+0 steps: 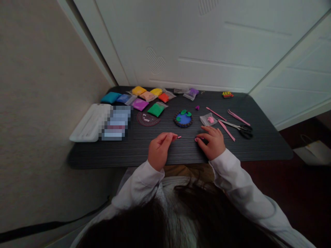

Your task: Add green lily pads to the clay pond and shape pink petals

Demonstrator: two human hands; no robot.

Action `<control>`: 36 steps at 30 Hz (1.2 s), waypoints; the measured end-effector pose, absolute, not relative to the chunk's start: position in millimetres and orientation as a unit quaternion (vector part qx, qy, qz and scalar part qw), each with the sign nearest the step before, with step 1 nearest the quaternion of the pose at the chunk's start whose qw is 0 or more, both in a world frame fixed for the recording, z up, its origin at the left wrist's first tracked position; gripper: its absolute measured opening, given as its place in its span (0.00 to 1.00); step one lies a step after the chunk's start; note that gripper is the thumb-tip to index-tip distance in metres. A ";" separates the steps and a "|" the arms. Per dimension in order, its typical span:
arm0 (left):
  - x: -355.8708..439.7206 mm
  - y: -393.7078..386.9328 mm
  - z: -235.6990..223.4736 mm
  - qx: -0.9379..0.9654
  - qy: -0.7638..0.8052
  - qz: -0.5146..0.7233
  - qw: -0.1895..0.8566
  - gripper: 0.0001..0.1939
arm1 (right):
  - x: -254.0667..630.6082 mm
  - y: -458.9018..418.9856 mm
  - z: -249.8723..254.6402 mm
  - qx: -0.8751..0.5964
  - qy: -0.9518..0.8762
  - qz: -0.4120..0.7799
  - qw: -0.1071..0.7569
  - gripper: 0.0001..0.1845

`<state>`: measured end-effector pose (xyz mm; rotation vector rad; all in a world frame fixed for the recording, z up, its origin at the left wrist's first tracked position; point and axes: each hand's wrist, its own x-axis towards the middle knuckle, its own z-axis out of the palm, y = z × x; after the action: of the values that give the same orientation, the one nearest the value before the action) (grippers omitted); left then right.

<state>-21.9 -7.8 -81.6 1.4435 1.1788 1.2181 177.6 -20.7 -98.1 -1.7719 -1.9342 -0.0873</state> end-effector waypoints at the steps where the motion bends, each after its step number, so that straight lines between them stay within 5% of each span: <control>1: -22.1 -7.5 -82.2 0.575 0.478 0.499 0.438 0.14 | 177.3 -20.7 -98.1 -0.653 -0.713 -0.033 0.253 0.08; 16: -8.2 6.0 -94.6 0.795 0.513 0.303 0.113 0.10 | 176.0 -24.6 -93.4 -0.626 -0.702 -0.024 0.338 0.06; 36: -16.1 0.5 -86.1 0.690 0.441 0.419 0.392 0.13 | 182.5 -24.9 -90.8 -0.617 -0.644 0.041 0.451 0.08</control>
<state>-16.1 0.5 -86.1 1.7510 1.1203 1.0649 182.5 -24.9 -90.8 -1.5237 -1.5916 0.1009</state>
